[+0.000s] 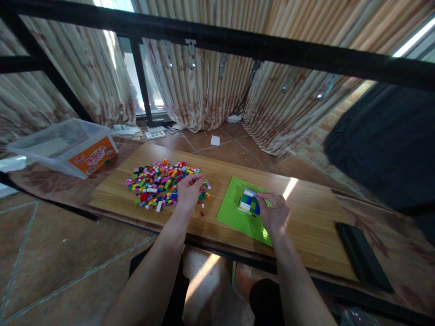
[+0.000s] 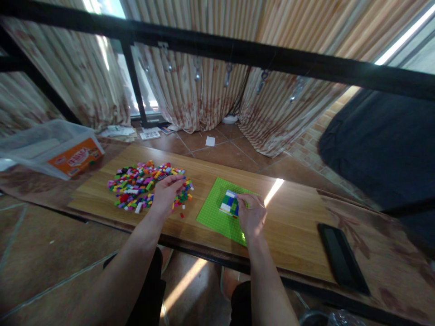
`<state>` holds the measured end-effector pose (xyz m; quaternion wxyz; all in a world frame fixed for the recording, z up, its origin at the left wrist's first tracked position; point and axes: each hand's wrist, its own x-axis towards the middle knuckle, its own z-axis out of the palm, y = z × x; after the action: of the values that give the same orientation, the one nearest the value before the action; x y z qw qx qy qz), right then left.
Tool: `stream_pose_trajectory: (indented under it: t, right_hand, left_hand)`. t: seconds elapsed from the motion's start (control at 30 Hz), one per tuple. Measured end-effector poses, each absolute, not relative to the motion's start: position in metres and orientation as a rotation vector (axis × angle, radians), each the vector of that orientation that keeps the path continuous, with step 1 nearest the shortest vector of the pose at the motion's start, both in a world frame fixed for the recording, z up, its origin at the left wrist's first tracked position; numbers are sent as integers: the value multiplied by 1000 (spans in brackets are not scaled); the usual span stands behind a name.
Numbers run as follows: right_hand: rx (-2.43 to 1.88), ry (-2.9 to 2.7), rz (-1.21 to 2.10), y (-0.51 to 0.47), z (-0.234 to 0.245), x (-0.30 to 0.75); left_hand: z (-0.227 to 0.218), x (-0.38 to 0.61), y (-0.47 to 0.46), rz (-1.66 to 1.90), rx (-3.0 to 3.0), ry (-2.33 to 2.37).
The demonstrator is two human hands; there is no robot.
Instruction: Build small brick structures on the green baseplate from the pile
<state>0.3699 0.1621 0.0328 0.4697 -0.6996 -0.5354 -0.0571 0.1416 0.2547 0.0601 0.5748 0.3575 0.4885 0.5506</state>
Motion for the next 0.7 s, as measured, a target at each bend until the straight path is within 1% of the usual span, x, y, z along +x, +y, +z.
stream_pose_trajectory:
  t: [0.5,0.7]
  right_hand:
    - [-1714,-1544,-193,163,36,375]
    - [-1728,-1517,-206,163,35,372]
  left_hand:
    - [57,143,256,1285,848,1138]
    - [59,143,254,1268,850,1142]
